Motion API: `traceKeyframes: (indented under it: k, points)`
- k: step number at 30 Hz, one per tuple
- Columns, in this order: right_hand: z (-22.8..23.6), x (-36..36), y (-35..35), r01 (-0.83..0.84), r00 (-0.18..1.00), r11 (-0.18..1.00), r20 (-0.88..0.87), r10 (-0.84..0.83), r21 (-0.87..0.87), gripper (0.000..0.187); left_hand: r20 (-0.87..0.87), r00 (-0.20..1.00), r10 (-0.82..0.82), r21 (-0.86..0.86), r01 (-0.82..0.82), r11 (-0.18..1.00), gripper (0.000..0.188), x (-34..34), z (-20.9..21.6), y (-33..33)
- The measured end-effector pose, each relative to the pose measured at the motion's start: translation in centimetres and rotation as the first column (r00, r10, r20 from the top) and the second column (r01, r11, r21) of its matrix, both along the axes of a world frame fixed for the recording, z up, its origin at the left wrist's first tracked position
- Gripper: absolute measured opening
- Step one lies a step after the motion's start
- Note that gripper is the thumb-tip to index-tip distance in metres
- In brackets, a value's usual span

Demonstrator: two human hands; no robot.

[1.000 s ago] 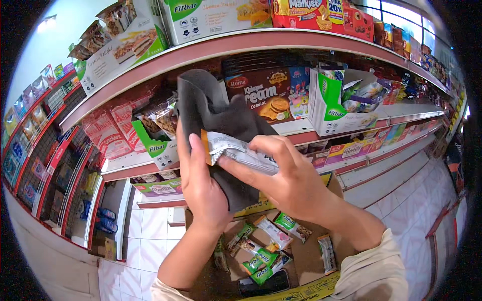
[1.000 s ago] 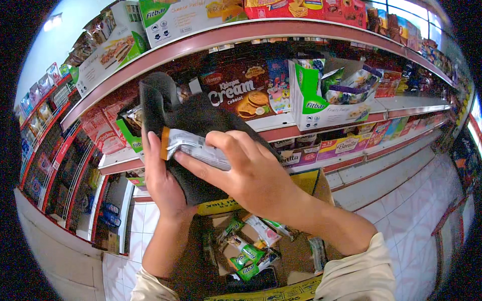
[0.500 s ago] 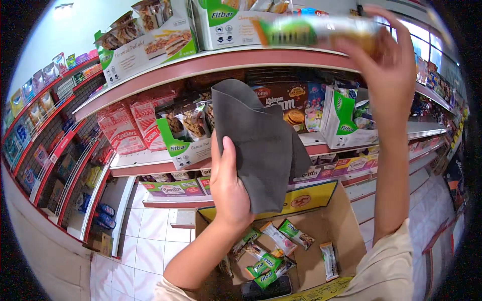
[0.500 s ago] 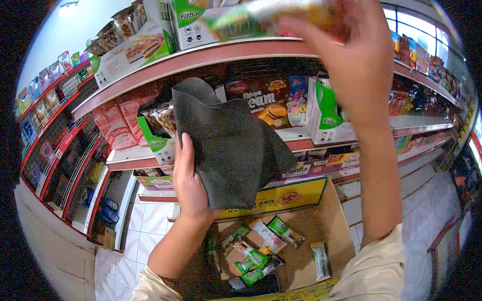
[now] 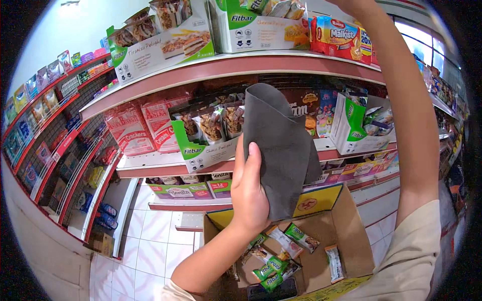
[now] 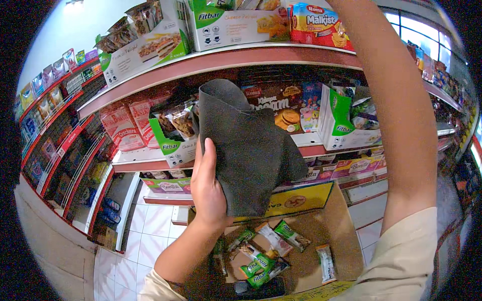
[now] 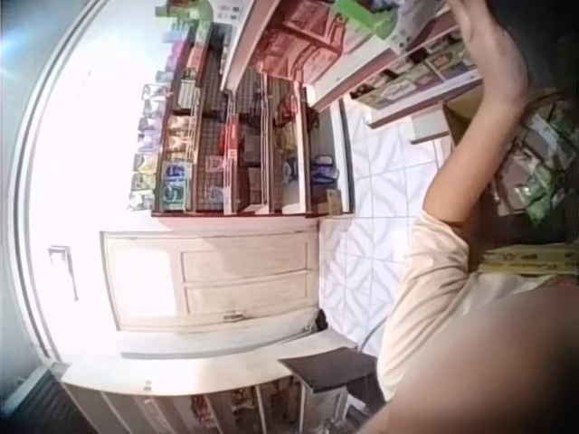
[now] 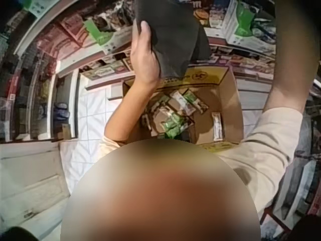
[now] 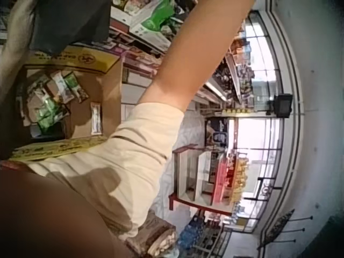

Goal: Cleaning individual snack bar packages with a cloth and placing them onto grocery store shelves.

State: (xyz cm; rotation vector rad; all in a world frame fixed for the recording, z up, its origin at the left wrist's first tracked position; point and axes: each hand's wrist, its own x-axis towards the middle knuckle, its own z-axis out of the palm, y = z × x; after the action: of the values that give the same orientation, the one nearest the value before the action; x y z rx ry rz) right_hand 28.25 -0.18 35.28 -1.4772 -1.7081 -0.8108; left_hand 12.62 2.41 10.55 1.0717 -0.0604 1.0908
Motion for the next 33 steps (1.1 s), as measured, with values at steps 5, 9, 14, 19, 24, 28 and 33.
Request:
traceKeyframes:
  k: [5, 9, 14, 19, 24, 28, 33]
  points:
    - [1.8, 2.6, 3.2, -0.164, 0.971, 0.958, 0.210, 0.115, 0.234, 0.030, -0.025, 1.000, -0.020, -0.030, 0.019, 0.999, 0.044, 0.1, 0.0, -0.1]
    - [1.2, 2.0, 5.1, -0.276, 0.958, 0.961, -0.090, 0.272, -0.035, 0.027, -0.052, 0.998, 0.026, 0.031, -0.025, 0.999, 0.044, 0.3, -0.2, 0.1]
    - [-1.5, 1.6, 6.5, -0.166, 0.986, 0.984, -0.019, 0.165, -0.062, 0.024, -0.054, 0.997, 0.048, 0.094, -0.043, 0.995, 0.044, 0.4, -0.3, 0.3]
    - [-1.8, 3.6, 5.4, -0.094, 0.895, 0.952, 0.443, -0.047, 0.292, 0.022, -0.016, 0.998, -0.060, -0.017, 0.060, 0.998, 0.045, 0.8, 0.0, -0.3]
    - [-9.0, -1.6, -3.6, -0.407, 0.912, 0.857, -0.086, 0.402, -0.317, 0.020, -0.034, 0.999, 0.012, 0.021, -0.011, 1.000, 0.047, 0.4, -0.5, 1.0]
    - [-20.3, -5.5, -4.2, -0.360, 0.702, -0.440, -0.549, 0.453, -0.823, 0.025, -0.056, 0.997, -0.052, -0.103, 0.046, 0.994, 0.046, 0.3, -0.9, 2.0]
    - [-42.1, -11.7, -5.5, -0.251, 0.787, -0.065, -0.242, 0.567, -0.966, 0.050, -0.046, 0.982, -0.183, -0.061, 0.180, 0.982, 0.045, 2.1, -1.5, 0.9]
